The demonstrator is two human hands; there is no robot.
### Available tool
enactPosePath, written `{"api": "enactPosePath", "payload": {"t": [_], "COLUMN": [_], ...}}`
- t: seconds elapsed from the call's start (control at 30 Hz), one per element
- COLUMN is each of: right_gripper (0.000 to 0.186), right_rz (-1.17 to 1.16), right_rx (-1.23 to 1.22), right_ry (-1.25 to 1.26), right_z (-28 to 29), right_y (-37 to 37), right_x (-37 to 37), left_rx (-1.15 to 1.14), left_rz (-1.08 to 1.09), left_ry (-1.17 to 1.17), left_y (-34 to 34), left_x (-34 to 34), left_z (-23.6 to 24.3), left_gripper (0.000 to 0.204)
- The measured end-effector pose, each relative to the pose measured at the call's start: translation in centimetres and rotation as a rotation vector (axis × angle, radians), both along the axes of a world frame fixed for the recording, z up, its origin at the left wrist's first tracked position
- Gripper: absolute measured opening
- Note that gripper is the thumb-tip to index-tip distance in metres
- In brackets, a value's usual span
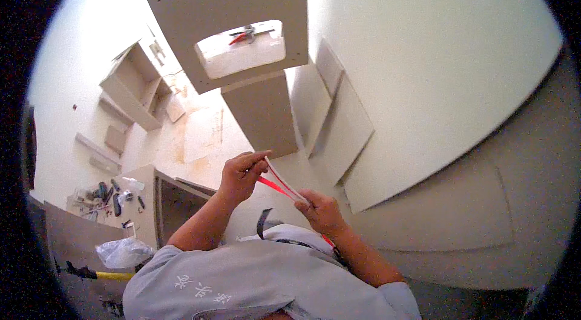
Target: The person applies a white adhesive strip to the inner edges of a rectangular cutout in a wooden panel, presses it firmly by hand along the perimeter, and then uses a utility knife to cut away the excess material.
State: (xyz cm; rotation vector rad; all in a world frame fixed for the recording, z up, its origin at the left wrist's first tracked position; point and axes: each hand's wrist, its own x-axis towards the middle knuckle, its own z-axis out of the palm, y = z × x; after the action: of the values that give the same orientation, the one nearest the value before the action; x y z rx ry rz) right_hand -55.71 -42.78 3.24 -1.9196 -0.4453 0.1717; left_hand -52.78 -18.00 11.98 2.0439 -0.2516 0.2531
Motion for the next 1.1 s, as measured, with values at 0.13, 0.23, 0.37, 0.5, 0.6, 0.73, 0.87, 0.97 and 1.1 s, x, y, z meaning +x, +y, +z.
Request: {"api": "enactPosePath", "payload": {"t": [0.13, 0.23, 0.37, 0.5, 0.6, 0.73, 0.87, 0.97, 1.1], "right_gripper": [0.044, 0.04, 0.035, 0.029, 0.026, 0.036, 0.038, 0.041, 0.043], "right_rz": [0.142, 0.192, 0.242, 0.11, 0.124, 0.207, 0.187, 0.103, 0.016], "right_rx": [0.187, 0.116, 0.196, 0.27, 0.168, 0.032, 0.061, 0.048, 0.266], "right_ry": [0.043, 0.004, 0.33, 0.129, -0.038, -0.251, -0.082, -0.013, 0.331], "right_z": [1.2, 2.1, 4.0, 1.9, 2.7, 4.7, 2.6, 0.9, -1.6], "right_y": [4.1, 7.6, 13.6, 19.5, 24.2, 29.7, 30.6, 31.3, 30.6], "right_x": [5.7, 9.9, 15.7, 19.9, 24.0, 27.4, 30.3, 32.5, 36.4], "left_rx": [0.125, 0.066, -0.179, -0.326, -0.195, -0.095, 0.427, 0.571, 0.654], "left_rz": [0.162, 0.24, 0.353, 0.27, 0.173, 0.084, -0.017, -0.065, -0.081], "left_ry": [-0.253, -0.346, -0.302, -0.132, 0.074, -0.125, -0.306, -0.3, -0.264], "left_y": [3.5, 6.5, 11.3, 16.2, 20.3, 25.1, 28.1, 27.6, 26.4], "left_x": [3.3, 6.0, 10.6, 15.4, 17.0, 21.2, 25.4, 27.9, 31.1], "left_z": [1.1, 0.8, -1.4, -5.2, -6.0, -4.8, -5.3, -4.9, -5.7], "left_gripper": [0.027, 0.025, 0.023, 0.019, 0.019, 0.014, 0.005, 0.009, 0.011]}}
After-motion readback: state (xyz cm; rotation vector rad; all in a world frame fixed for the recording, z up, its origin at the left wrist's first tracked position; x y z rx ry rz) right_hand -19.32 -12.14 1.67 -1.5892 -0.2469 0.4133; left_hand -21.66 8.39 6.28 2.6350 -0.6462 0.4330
